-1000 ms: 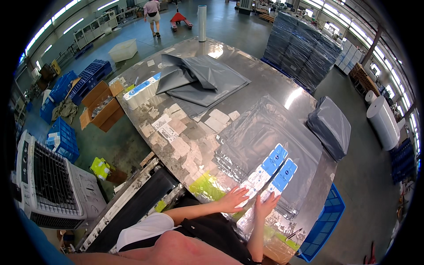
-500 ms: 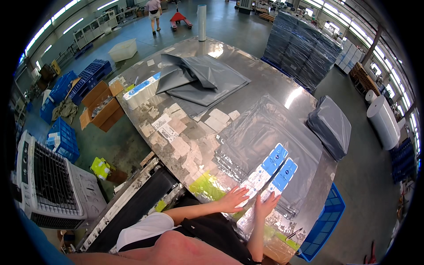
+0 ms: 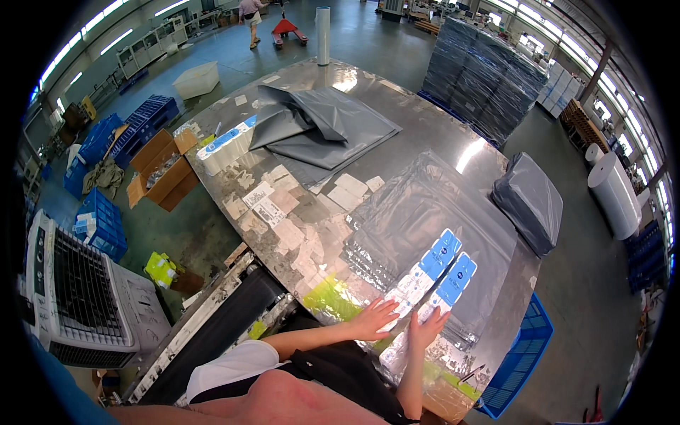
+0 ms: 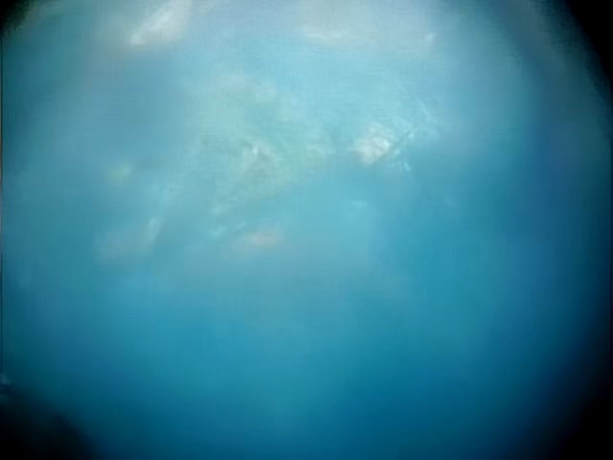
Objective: The person packs multiple packages of toilet paper rolls into a large grey plastic bag on a metal table. They arrange the rolls in rows, place the bag over them, and fold the bag closed. The process is repeated with a second batch of rolls.
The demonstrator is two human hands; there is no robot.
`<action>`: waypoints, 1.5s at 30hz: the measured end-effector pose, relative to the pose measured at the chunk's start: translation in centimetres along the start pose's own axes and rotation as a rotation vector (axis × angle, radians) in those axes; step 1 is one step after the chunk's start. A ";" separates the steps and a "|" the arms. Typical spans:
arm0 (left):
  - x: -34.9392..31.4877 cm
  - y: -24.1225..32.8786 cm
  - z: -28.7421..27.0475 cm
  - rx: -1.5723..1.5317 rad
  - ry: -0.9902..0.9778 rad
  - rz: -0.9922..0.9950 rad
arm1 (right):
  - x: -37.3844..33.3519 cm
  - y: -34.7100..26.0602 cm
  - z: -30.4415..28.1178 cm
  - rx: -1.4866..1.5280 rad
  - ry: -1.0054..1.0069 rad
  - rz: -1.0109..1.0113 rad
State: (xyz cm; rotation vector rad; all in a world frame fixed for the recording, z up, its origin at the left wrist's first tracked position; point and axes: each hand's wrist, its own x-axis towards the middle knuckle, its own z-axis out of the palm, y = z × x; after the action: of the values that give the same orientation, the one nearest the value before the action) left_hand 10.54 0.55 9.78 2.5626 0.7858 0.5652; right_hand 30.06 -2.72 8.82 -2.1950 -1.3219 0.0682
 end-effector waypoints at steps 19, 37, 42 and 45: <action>0.0 0.0 -0.1 0.002 -0.017 0.000 | 0.0 0.2 0.1 0.004 0.004 -0.021; -0.1 -0.2 0.1 -0.019 0.033 0.006 | 0.0 -0.1 0.2 0.013 0.021 -0.014; -0.1 -0.1 -0.1 -0.036 0.048 0.023 | 0.8 1.9 0.1 0.011 0.069 0.057; -0.1 -0.3 0.3 -0.037 0.057 0.016 | 3.6 1.4 -2.7 0.129 0.166 0.056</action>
State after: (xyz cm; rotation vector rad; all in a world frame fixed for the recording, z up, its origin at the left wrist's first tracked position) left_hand 10.41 0.65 9.38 2.5310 0.7666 0.6548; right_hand 33.89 -1.44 11.30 -2.0808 -1.1335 -0.0068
